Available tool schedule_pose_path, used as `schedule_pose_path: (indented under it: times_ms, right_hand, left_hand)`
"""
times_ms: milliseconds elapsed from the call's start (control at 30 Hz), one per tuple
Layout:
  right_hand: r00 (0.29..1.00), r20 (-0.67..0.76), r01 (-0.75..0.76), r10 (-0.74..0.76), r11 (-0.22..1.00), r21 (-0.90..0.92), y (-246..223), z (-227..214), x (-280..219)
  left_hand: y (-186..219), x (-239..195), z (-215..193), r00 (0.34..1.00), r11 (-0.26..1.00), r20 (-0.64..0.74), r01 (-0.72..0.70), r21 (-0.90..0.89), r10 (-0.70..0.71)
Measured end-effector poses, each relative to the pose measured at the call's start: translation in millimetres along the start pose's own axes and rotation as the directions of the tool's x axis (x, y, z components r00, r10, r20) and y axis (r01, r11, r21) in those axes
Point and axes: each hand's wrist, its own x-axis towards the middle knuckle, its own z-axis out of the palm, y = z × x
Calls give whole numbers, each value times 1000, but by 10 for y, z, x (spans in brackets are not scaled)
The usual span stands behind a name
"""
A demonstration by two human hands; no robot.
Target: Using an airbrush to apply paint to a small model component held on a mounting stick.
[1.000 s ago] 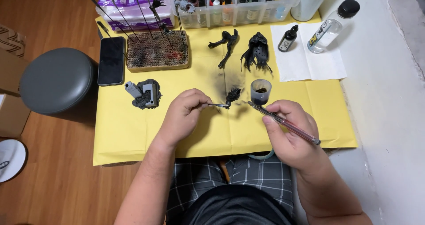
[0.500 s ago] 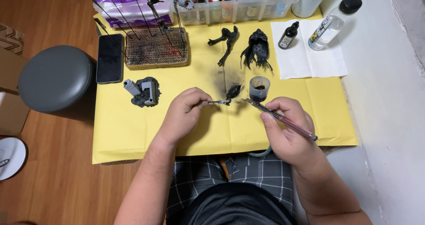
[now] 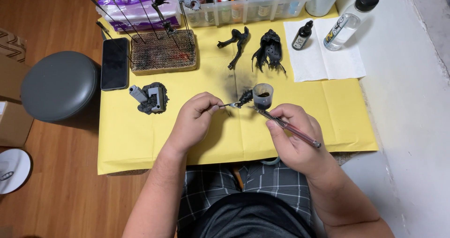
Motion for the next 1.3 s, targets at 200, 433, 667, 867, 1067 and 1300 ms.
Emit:
schedule_pose_path:
  times_ms: [200, 433, 667, 867, 1067, 1300]
  right_hand:
    - [1000, -12, 26, -25, 999, 35, 39, 43, -13]
    - [1000, 2, 1, -1, 1000, 14, 23, 27, -20]
    - [999, -30, -10, 11, 1000, 5, 24, 11, -11]
    - [999, -28, -16, 16, 1000, 7, 54, -2, -64]
    - [999, -34, -9, 9, 1000, 2, 72, 12, -68]
    - [999, -44, -8, 7, 1000, -28, 33, 36, -19]
  left_hand:
    - [37, 1, 16, 1000, 1000, -5, -8, 12, 8]
    - [59, 5, 29, 1000, 1000, -13, 17, 12, -17]
    - [46, 12, 31, 997, 999, -50, 53, -10, -54]
    - [139, 18, 22, 990, 992, -68, 122, 14, -121]
    - [162, 11, 20, 986, 987, -64, 157, 38, -155]
    - [131, 10, 40, 993, 992, -60, 102, 69, -98]
